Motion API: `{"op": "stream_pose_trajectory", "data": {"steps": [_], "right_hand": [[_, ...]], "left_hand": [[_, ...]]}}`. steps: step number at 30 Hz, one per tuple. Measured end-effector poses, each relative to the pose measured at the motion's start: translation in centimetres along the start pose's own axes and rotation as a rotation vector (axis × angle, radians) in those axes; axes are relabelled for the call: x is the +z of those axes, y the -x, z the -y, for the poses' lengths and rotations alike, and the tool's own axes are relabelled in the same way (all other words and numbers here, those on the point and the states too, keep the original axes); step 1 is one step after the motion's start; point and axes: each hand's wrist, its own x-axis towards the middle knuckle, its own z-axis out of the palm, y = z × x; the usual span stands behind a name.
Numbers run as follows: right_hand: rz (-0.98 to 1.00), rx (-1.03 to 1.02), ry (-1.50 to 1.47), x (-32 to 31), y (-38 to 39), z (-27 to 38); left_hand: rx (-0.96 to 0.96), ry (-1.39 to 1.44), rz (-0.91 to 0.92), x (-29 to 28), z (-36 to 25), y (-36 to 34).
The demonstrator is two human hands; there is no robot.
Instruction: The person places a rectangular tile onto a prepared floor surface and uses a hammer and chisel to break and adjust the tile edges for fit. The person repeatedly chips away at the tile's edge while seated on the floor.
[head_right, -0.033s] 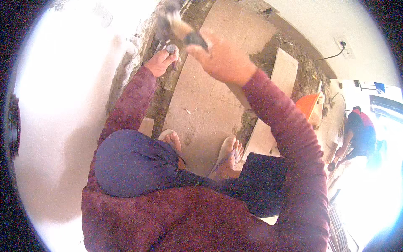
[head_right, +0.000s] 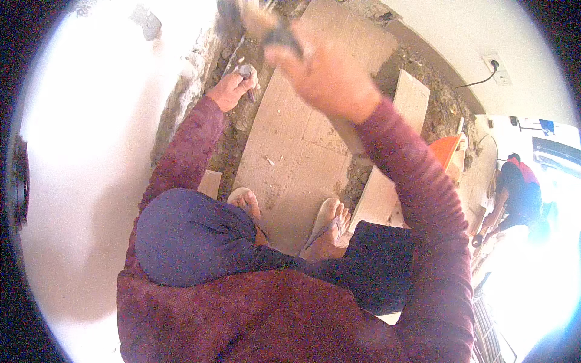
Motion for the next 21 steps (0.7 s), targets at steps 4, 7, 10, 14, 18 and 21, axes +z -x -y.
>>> {"op": "stream_pose_trajectory", "data": {"steps": [4, 7, 10, 14, 18, 21], "right_hand": [[0.009, -0.622, -0.69, -6.2, -5.0, -0.7], [-0.187, -0.471, -0.384, -4.1, -2.8, -1.5], [-0.001, -0.141, 0.068, 4.4, 2.7, -4.6], [0.238, 0.152, -0.104, 2.7, 1.2, -2.2], [-0.039, -0.275, 0.017, -2.7, -1.2, 0.1], [0.003, -0.537, -0.571, -7.4, -4.7, -0.3]], "left_hand": [[0.015, -0.078, -0.018, -0.5, -0.9, 1.0], [0.024, -0.011, 0.03, 0.0, -0.1, -0.2], [0.037, -0.039, 0.033, 0.8, 0.8, -1.2], [0.018, -0.139, -0.03, 0.0, -1.0, -1.0], [-0.037, 0.066, 0.028, -0.1, 2.3, 0.0], [0.046, 0.041, 0.038, 0.5, 0.4, -1.0]]}}
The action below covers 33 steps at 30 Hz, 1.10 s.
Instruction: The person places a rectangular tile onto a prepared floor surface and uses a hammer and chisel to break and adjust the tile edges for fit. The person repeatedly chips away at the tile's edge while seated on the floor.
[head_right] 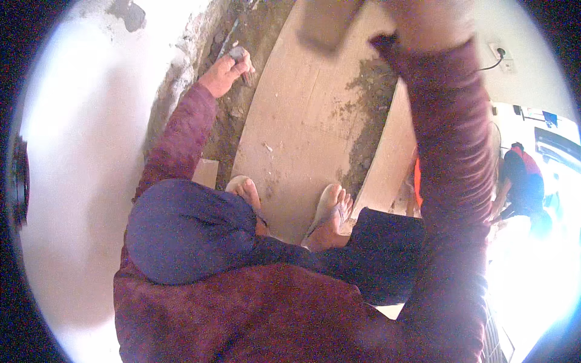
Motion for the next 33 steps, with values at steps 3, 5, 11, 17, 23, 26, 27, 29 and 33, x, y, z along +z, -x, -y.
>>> {"op": "stream_pose_trajectory", "data": {"steps": [3, 5, 11, 17, 23, 26, 27, 29, 33], "right_hand": [[-0.098, 0.084, 0.274, 3.2, 3.1, -2.5], [0.007, 0.331, 0.648, 8.2, 8.7, -5.8], [0.003, 0.688, 0.353, 8.0, 6.6, -4.2], [0.254, 0.184, -0.277, -1.2, 0.4, -1.1], [0.009, 0.707, 0.393, 11.0, 10.9, -7.1], [0.154, 1.014, 0.3, 9.1, 8.7, -5.3], [0.203, 0.759, 0.495, 7.9, 9.3, -5.2], [0.276, 0.279, 0.756, 5.0, 10.5, -6.1], [0.251, 0.003, 0.769, 0.9, 10.4, -5.5]], "left_hand": [[-0.018, 0.012, -0.004, -0.7, -0.5, 0.8], [-0.088, -0.058, -0.007, -0.4, 0.2, 0.5], [-0.054, 0.035, -0.008, -0.4, -0.1, 0.4], [-0.02, 0.072, 0.018, 0.4, 0.4, -0.4], [-0.091, -0.141, 0.007, -0.6, -0.9, -0.4], [-0.089, 0.053, -0.125, 0.4, 1.5, 0.1], [-0.128, -0.022, -0.104, 0.9, 1.4, -0.4], [-0.213, -0.187, -0.064, 1.4, 0.5, -1.5], [0.009, -0.254, -0.084, 3.1, 0.0, -3.3]]}}
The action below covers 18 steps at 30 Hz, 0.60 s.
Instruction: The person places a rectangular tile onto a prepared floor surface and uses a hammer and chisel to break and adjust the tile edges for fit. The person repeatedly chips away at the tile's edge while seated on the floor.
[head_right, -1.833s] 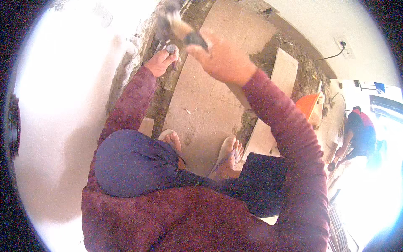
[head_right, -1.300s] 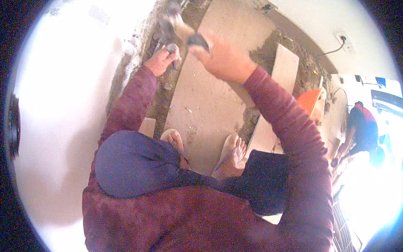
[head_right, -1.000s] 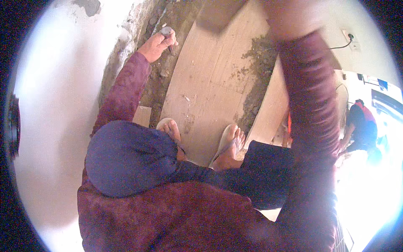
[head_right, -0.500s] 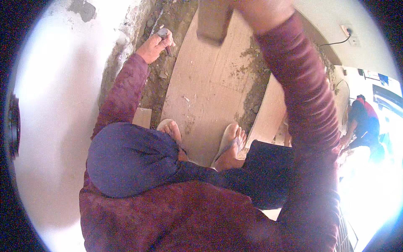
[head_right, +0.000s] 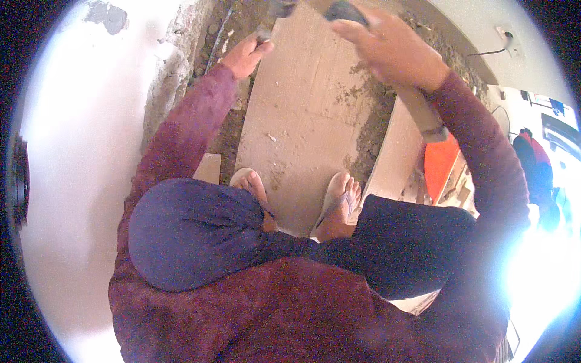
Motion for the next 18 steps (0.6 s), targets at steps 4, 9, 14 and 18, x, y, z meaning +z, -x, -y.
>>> {"op": "stream_pose_trajectory", "data": {"steps": [4, 9, 14, 18], "right_hand": [[0.3, 0.933, -0.516, -2.7, 4.4, 2.5], [0.286, 1.383, -0.742, -0.3, 9.1, 3.4], [0.193, 0.937, -0.436, 4.7, 14.0, 3.1], [0.092, 0.976, -0.525, 8.8, 15.0, 4.4]], "left_hand": [[-0.17, -0.044, -0.054, 1.4, 2.7, -4.7], [-0.45, 0.794, -0.032, -4.7, 8.3, -6.0], [-0.37, -0.109, -0.254, -9.6, -5.3, 1.8], [-0.331, -0.634, 0.04, -4.0, 1.8, 6.8]]}}
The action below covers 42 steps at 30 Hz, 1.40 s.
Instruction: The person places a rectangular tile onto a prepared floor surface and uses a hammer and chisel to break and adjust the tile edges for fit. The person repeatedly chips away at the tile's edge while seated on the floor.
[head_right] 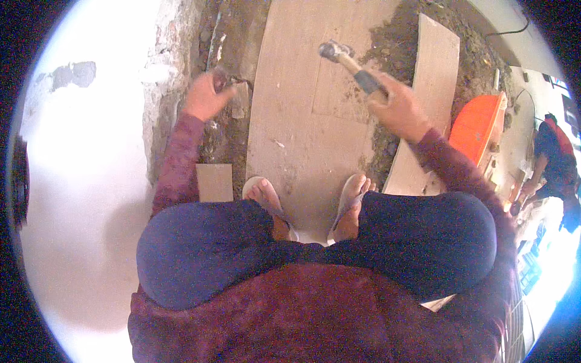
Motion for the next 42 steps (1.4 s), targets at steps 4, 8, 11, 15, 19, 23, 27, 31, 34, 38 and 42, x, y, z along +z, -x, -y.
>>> {"op": "stream_pose_trajectory", "data": {"steps": [4, 8, 11, 15, 19, 23, 27, 31, 34, 38, 42], "right_hand": [[-0.113, 0.138, -0.161, 4.6, 2.3, 0.4], [-0.051, 0.277, -0.173, 6.8, 4.0, -0.9], [-0.051, 0.309, -0.117, 9.2, 5.5, -3.5], [-0.081, 0.275, -0.074, 10.2, 6.9, -3.5], [-0.106, 0.19, -0.091, 12.3, 7.7, -4.0], [-0.008, 0.223, -0.072, 12.2, 7.1, -2.7], [0.03, 0.276, -0.134, 11.4, 8.0, -2.2], [0.064, 0.042, 0.087, 10.2, 8.4, -2.8], [-0.143, -0.203, -0.307, 7.1, 5.1, 0.2], [0.025, -0.199, -0.921, 4.0, 1.6, 3.7], [-0.028, 0.069, -1.275, 1.3, 1.5, 4.1]], "left_hand": [[0.038, -0.165, 0.195, 0.8, -3.1, 3.3], [0.023, -0.328, 0.329, 1.5, -3.6, 3.1], [-0.008, -0.369, 0.352, 1.9, -3.2, 2.4], [0.022, -0.364, 0.244, 0.7, -2.2, 2.6], [0.019, -0.257, 0.15, -0.8, -1.6, 2.5], [0.016, -0.207, 0.187, -0.6, -2.8, 1.6], [-0.017, -0.209, 0.181, 1.6, 0.2, 0.2], [0.014, 0.116, 0.114, 0.4, 0.9, 0.4], [0.012, 0.08, 0.063, -5.9, -7.2, 1.9], [0.172, 0.444, 0.274, -6.5, -17.0, 0.7], [0.539, 0.702, 0.077, -6.8, -21.8, 1.1]]}}
